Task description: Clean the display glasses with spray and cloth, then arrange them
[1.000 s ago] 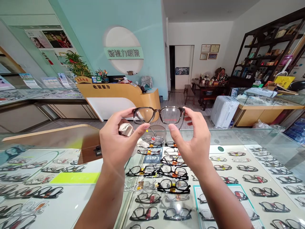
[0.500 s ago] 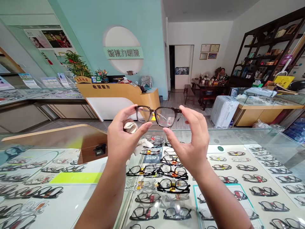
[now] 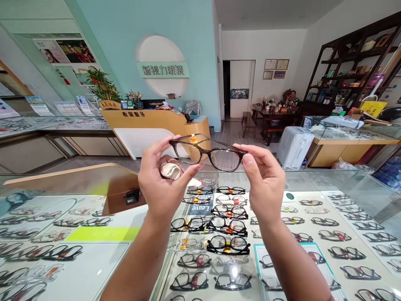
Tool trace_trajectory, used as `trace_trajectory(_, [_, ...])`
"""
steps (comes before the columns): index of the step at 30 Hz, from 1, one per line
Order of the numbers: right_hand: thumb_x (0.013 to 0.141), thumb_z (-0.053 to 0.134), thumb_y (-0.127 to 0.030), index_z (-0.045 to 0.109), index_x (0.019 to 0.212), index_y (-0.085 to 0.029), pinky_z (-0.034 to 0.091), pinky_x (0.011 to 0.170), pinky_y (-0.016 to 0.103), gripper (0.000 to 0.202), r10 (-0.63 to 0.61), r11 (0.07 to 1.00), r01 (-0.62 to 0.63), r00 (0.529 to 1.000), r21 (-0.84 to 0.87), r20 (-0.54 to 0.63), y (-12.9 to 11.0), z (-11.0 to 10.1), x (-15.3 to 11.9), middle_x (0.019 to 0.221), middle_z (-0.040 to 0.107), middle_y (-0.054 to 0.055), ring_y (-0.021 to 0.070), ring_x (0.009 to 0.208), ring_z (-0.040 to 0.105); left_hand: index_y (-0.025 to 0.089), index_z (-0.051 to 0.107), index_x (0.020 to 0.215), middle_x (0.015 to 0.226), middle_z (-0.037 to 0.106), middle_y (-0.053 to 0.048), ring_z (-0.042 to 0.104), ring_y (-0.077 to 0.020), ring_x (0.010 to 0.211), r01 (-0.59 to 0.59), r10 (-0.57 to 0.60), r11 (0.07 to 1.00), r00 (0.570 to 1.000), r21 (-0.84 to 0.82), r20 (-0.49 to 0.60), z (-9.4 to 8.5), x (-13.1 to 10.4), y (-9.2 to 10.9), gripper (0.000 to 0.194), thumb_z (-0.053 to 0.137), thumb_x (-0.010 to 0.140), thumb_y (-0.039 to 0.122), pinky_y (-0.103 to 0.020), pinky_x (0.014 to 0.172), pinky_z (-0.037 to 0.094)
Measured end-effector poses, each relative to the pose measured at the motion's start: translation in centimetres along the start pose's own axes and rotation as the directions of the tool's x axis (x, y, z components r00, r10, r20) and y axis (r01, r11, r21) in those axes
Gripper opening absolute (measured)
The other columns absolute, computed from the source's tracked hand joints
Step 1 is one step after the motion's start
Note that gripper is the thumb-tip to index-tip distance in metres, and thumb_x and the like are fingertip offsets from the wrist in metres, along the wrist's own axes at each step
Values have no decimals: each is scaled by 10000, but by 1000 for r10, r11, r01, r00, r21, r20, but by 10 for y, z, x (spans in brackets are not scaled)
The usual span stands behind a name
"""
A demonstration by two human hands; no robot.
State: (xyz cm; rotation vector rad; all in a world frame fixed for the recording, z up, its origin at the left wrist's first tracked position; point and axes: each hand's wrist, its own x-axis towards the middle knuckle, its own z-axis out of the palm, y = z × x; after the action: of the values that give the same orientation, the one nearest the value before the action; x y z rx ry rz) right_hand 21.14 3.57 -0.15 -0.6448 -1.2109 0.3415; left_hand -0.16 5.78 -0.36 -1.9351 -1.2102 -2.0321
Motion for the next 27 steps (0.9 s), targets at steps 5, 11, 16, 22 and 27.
trace_trajectory(5, [1113,698,-459,783,1212,-272,701,959,491,229,12,1000,-12,999,3,53,2,-2,3,1238,845,95,270,1072,832,273,665,1467,1505,721,-131,684,-161,788,-6,6,1000,1000,-2,-3,0,-2,2,748,979,854,565,-398,825,660])
trace_trajectory(11, [1094,726,-462,776,1183,-281,694,945,444,207,37,998,-39,999,51,37,8,-2,5,1178,837,67,241,1031,818,259,673,1445,1501,716,-135,695,-162,809,17,-17,999,1000,-33,5,0,-2,4,737,996,841,532,-387,818,656])
trace_trajectory(16, [1024,842,-458,845,1121,-300,658,933,363,186,126,980,-125,992,153,0,10,-4,7,1090,820,26,195,984,786,273,679,1433,1431,723,-116,751,-282,1175,17,-18,998,1000,-64,-7,0,0,5,766,999,814,591,-417,951,662])
trace_trajectory(22, [1005,813,-562,804,1088,-266,664,956,458,307,200,970,-202,979,132,33,19,0,11,1068,854,67,272,1019,817,277,720,1377,1234,748,-83,774,-268,1104,95,-88,986,995,-139,57,-4,0,13,720,993,808,625,-421,957,678])
trace_trajectory(27, [1013,817,-544,811,1059,-275,621,955,384,274,254,950,-258,966,177,44,20,2,10,1028,825,30,216,975,768,260,735,1333,1157,754,-65,786,-237,1028,66,-67,975,998,-210,4,-3,0,15,703,1047,771,542,-382,921,683])
